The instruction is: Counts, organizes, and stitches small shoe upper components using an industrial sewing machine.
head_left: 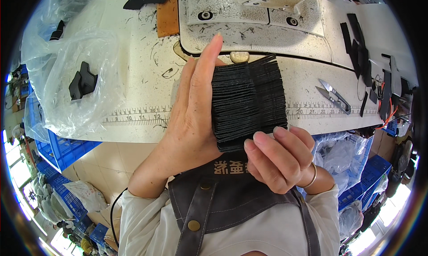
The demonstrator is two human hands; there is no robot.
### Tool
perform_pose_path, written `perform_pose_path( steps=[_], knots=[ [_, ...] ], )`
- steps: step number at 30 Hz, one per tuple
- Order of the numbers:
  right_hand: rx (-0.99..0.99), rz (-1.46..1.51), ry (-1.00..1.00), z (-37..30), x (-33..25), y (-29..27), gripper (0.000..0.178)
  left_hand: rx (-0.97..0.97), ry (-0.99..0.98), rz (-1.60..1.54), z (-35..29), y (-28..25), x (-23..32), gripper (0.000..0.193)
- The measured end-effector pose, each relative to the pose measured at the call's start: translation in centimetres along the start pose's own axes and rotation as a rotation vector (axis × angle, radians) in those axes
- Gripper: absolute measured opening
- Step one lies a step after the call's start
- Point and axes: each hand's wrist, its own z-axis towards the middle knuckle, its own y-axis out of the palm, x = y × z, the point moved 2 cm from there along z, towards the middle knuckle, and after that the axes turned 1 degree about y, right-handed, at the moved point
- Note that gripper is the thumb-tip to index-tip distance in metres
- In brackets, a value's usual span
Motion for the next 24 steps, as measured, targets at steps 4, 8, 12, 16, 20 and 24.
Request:
perform_pose_path(
  steps=[4,8,12,16,20,24],
  knots=[
    [-0.086,0.001,-0.077,0.3,0.2,-0.4,0.021,-0.006,0.002,-0.026,0.1,0.0,0.0,0.117],
    [-0.085,0.005,-0.094,0.0,0.1,-0.2,0.022,0.007,-0.009,-0.033,0.0,0.0,-0.1,0.117],
    [0.007,0.024,-0.008,-0.2,-0.3,0.2,0.016,0.009,-0.001,-0.051,0.0,0.2,-0.2,0.117],
    [0.063,0.138,0.071,0.4,-0.6,0.5,0.014,0.014,0.041,0.029,0.1,0.0,0.0,0.113],
    [0.02,0.036,0.044,1.0,-1.0,0.9,0.013,-0.006,0.027,-0.006,0.0,-0.2,0.0,0.11],
    [0.079,-0.02,0.046,0.8,-1.2,1.0,0.014,0.009,0.041,-0.002,0.0,-0.1,0.0,0.109]
  ],
)
